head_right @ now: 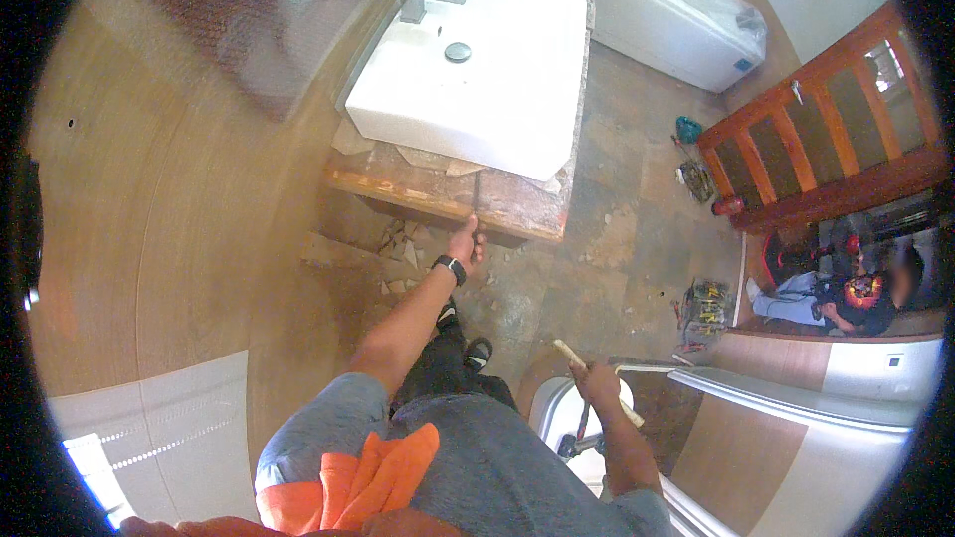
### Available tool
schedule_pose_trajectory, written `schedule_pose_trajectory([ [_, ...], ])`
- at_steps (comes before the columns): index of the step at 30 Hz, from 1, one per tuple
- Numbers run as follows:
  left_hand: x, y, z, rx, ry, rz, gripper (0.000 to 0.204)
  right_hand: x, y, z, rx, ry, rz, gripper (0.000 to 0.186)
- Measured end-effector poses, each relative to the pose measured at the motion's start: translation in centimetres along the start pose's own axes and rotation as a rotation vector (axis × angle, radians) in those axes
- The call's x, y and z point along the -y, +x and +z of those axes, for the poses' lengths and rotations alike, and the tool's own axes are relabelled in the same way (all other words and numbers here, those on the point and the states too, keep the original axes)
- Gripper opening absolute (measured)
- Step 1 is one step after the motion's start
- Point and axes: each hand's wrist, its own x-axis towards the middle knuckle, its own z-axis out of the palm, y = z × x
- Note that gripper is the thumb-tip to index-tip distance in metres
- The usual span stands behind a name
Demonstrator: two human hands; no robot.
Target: The person uses a hammer and chisel to pry and break apart the wooden vanity base beneath two bathroom sinks. They repeatedly strike the chisel to loosen the structure, working along the front edge of the vanity.
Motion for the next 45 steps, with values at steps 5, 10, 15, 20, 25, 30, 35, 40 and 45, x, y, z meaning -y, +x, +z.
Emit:
schedule_pose_trajectory([
  [5, -0.7, -0.6, 0.4, -0.044, 0.042, -0.035, 0.033, -4.4, 0.1, 4.3, 0.024, 0.0, 0.093, 0.069],
  [10, -0.8, -1.3, 0.9, -0.046, -0.025, -0.066, 0.034, -6.2, -0.9, 6.4, -0.017, 0.004, 0.09, 0.069],
  [15, -0.7, 0.2, 0.0, 0.008, 0.047, 0.016, 0.033, -4.9, -1.1, 5.6, 0.088, -0.01, 0.114, 0.066],
  [20, -1.8, -1.1, 1.8, -0.102, 0.027, -0.05, 0.029, -5.5, -0.5, 6.8, 0.099, 0.0, 0.134, 0.071],
  [25, -2.7, -1.9, 3.0, -0.112, 0.008, -0.074, 0.025, -7.6, -0.5, 9.1, 0.015, 0.003, 0.07, 0.075],
  [30, -4.3, -2.6, 4.1, -0.116, -0.06, -0.124, 0.024, -5.8, -1.6, 6.0, 0.083, 0.157, 0.061, 0.075],
  [35, -4.0, -2.2, 4.2, -0.101, -0.005, -0.124, 0.022, -8.3, -0.8, 9.4, 0.023, 0.092, 0.12, 0.074],
  [40, -4.5, -3.0, 4.8, -0.132, -0.011, -0.139, 0.036, -12.6, 1.4, 14.4, -0.112, 0.019, 0.002, 0.076],
  [45, -3.1, -2.5, 3.6, -0.119, 0.018, -0.072, 0.037, -10.2, 0.5, 11.4, 0.04, 0.14, 0.046, 0.078],
])
